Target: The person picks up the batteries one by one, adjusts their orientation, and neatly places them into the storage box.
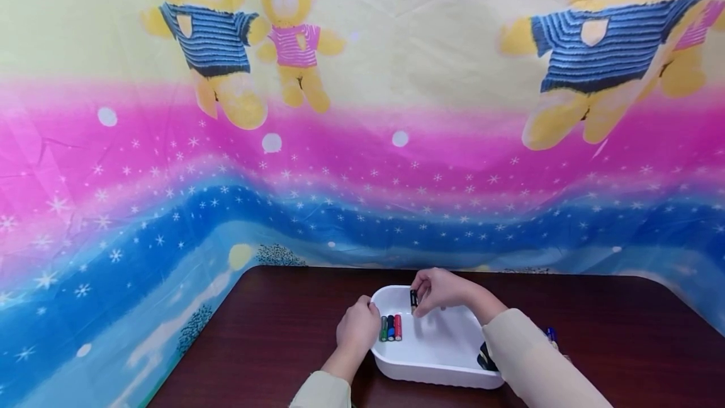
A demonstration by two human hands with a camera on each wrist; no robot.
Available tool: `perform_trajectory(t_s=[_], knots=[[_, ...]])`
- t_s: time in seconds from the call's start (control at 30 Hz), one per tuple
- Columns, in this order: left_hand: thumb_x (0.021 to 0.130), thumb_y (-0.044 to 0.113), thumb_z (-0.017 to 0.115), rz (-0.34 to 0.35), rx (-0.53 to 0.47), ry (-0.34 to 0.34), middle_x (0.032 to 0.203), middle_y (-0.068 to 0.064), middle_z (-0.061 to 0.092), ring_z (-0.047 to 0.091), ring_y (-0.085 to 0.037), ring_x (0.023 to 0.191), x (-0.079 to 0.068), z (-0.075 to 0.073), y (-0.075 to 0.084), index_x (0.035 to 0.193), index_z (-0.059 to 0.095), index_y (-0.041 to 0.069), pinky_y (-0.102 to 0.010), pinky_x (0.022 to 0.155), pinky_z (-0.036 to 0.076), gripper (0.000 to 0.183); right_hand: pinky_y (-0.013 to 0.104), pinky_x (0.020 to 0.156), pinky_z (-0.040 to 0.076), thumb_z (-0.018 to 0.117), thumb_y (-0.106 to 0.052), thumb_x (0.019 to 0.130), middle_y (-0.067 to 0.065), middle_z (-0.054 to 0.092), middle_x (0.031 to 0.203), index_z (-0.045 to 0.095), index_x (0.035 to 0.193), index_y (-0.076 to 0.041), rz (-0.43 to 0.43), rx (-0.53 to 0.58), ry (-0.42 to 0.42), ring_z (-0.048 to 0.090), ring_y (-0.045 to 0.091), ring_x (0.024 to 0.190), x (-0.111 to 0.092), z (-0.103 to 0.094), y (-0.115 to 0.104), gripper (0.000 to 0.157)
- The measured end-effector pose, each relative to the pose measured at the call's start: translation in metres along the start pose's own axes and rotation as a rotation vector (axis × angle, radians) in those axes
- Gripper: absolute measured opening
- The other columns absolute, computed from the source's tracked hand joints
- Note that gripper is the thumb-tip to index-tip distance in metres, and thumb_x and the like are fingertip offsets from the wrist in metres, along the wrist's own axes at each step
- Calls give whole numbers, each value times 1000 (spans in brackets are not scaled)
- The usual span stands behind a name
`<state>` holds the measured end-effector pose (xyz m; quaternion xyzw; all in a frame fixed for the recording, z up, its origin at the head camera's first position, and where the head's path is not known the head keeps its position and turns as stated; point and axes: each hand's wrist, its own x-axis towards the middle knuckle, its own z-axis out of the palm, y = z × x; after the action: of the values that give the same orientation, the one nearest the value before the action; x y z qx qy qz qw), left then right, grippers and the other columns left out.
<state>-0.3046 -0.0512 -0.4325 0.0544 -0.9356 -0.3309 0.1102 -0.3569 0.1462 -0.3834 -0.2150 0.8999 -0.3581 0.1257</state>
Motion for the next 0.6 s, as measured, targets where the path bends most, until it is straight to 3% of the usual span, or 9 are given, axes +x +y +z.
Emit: perform_trajectory(t_s=[0.6], knots=[[93, 23, 54, -17, 10, -3, 94, -11, 67, 64, -25, 81, 0, 1, 1, 111, 62, 4, -45, 72, 52, 28, 37, 53, 50, 85, -19, 64, 0, 60, 80, 57, 96, -10, 6, -54, -51, 56, 17, 69, 4, 10, -3, 43]])
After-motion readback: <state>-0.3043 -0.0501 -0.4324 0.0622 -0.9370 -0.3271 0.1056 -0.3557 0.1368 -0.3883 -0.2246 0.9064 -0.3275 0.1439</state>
